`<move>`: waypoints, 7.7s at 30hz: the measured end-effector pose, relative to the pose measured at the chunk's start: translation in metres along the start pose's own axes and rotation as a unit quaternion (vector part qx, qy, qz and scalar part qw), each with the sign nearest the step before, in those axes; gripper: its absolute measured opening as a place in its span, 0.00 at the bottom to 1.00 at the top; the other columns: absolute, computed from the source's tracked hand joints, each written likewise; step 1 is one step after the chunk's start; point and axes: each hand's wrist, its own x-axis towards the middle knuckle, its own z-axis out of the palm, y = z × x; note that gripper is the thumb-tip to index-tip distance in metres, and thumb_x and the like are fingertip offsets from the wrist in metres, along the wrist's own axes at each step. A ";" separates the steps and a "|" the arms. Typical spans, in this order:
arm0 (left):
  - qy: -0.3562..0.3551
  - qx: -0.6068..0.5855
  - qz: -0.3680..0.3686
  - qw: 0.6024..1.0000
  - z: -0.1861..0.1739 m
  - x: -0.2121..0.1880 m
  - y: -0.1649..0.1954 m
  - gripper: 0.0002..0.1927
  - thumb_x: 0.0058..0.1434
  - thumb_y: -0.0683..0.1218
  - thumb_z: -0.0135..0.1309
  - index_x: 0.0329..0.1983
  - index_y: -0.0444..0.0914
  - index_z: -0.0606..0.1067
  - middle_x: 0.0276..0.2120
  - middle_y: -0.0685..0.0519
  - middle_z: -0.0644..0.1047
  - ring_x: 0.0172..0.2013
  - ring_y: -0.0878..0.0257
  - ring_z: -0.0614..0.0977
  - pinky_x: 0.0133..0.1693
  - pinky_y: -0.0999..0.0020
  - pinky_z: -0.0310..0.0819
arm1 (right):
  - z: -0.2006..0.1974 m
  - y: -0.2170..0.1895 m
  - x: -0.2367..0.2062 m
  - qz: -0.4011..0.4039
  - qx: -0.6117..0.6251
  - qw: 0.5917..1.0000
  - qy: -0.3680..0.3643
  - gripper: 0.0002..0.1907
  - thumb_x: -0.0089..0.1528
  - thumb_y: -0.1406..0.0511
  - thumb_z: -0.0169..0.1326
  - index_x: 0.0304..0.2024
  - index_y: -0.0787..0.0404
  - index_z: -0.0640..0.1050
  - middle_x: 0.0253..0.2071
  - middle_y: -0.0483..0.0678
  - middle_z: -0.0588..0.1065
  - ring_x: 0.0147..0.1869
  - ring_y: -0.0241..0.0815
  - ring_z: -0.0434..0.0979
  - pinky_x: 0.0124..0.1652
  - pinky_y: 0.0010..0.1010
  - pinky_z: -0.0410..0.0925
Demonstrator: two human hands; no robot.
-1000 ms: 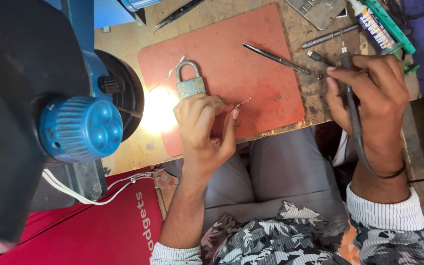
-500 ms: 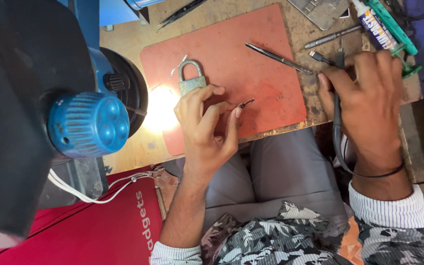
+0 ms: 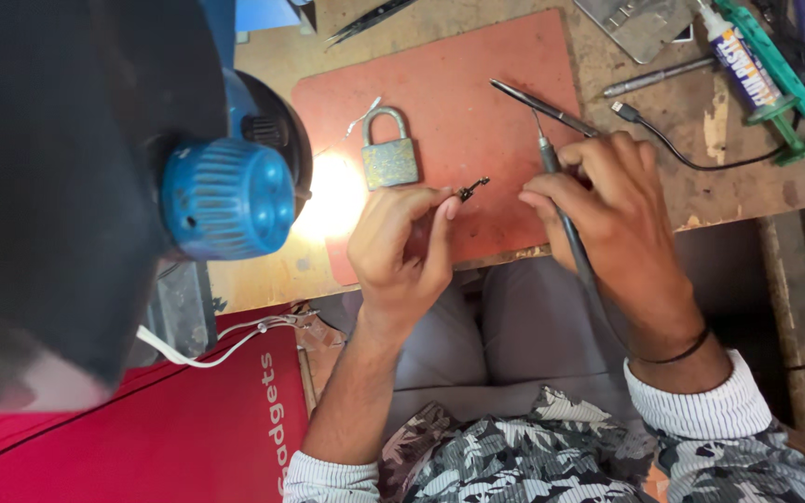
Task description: The person uses a soldering iron to apply solder to a small electronic component held in their left hand. They then apply flux from a syringe and continue soldering the component on a red mat.
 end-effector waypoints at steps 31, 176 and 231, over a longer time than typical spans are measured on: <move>-0.074 0.029 -0.077 0.994 0.006 0.000 -0.001 0.07 0.66 0.35 0.57 0.47 0.33 0.77 0.38 0.46 0.79 0.33 0.52 0.83 0.34 0.62 0.75 | -0.007 -0.020 -0.005 0.062 0.035 0.994 0.084 0.10 0.60 0.76 0.58 0.44 0.70 0.82 0.40 0.61 0.75 0.43 0.53 0.73 0.40 0.37 0.68; -0.087 0.113 -0.049 0.989 0.020 0.001 -0.013 0.10 0.64 0.36 0.62 0.48 0.33 0.79 0.45 0.48 0.75 0.42 0.55 0.82 0.41 0.63 0.77 | 0.026 0.008 -0.019 -0.042 0.136 0.989 0.027 0.14 0.57 0.74 0.65 0.45 0.68 0.82 0.35 0.51 0.79 0.33 0.44 0.82 0.33 0.31 0.73; -0.085 0.076 -0.052 0.992 -0.011 -0.014 0.013 0.06 0.64 0.36 0.61 0.43 0.36 0.78 0.35 0.51 0.77 0.26 0.61 0.77 0.29 0.67 0.70 | -0.091 0.111 -0.051 0.462 0.075 0.853 0.229 0.06 0.69 0.70 0.62 0.48 0.65 0.81 0.39 0.48 0.77 0.33 0.36 0.74 0.31 0.25 0.64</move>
